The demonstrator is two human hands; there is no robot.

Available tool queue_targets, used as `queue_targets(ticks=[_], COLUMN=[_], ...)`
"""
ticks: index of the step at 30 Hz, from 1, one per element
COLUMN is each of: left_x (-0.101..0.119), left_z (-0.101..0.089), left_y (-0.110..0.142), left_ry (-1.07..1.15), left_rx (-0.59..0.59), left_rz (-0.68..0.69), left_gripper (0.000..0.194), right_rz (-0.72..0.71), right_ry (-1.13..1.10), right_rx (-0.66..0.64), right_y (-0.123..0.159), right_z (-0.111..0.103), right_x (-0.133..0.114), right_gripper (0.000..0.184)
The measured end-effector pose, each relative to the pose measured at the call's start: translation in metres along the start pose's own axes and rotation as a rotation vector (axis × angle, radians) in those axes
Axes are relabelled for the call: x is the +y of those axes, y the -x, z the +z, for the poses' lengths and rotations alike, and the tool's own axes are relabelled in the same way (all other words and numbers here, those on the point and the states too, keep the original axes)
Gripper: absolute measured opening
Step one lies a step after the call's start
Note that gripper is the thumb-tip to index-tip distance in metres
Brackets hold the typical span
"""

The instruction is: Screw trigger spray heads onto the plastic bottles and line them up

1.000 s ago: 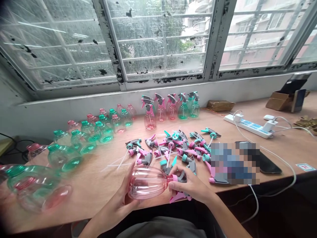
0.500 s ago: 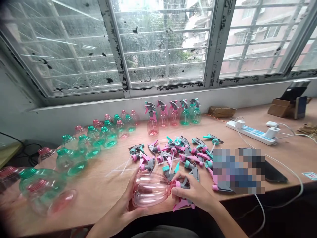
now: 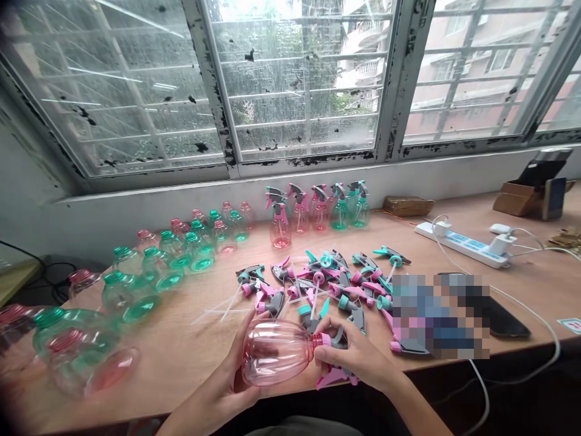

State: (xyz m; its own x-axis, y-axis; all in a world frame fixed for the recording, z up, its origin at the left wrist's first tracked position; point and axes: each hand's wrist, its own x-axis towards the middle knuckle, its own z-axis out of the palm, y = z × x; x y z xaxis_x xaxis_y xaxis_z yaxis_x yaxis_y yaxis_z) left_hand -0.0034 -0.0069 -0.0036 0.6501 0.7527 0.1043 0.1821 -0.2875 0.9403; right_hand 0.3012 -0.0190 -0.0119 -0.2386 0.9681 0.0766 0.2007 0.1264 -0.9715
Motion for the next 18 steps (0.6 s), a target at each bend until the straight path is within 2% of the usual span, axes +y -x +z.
queue_targets(ticks=[5, 11, 18], left_x=[0.0028, 0.0097, 0.0030], left_z=[0.0013, 0.0023, 0.0015], left_y=[0.0005, 0.0014, 0.0001], left_ry=[0.088, 0.049, -0.013], left_rx=[-0.010, 0.001, 0.009], left_rz=[-0.054, -0.063, -0.018], left_gripper=[0.117, 0.103, 0.098], right_rz=[0.007, -0.027, 0.004], right_ry=[0.003, 0.052, 0.014], right_rx=[-0.023, 0.009, 0.017], right_y=[-0.0010, 0.0000, 0.0001], right_z=[-0.0004, -0.0002, 0.0021], right_x=[0.0018, 0.0040, 0.0046], right_gripper=[0.042, 0.039, 0.042])
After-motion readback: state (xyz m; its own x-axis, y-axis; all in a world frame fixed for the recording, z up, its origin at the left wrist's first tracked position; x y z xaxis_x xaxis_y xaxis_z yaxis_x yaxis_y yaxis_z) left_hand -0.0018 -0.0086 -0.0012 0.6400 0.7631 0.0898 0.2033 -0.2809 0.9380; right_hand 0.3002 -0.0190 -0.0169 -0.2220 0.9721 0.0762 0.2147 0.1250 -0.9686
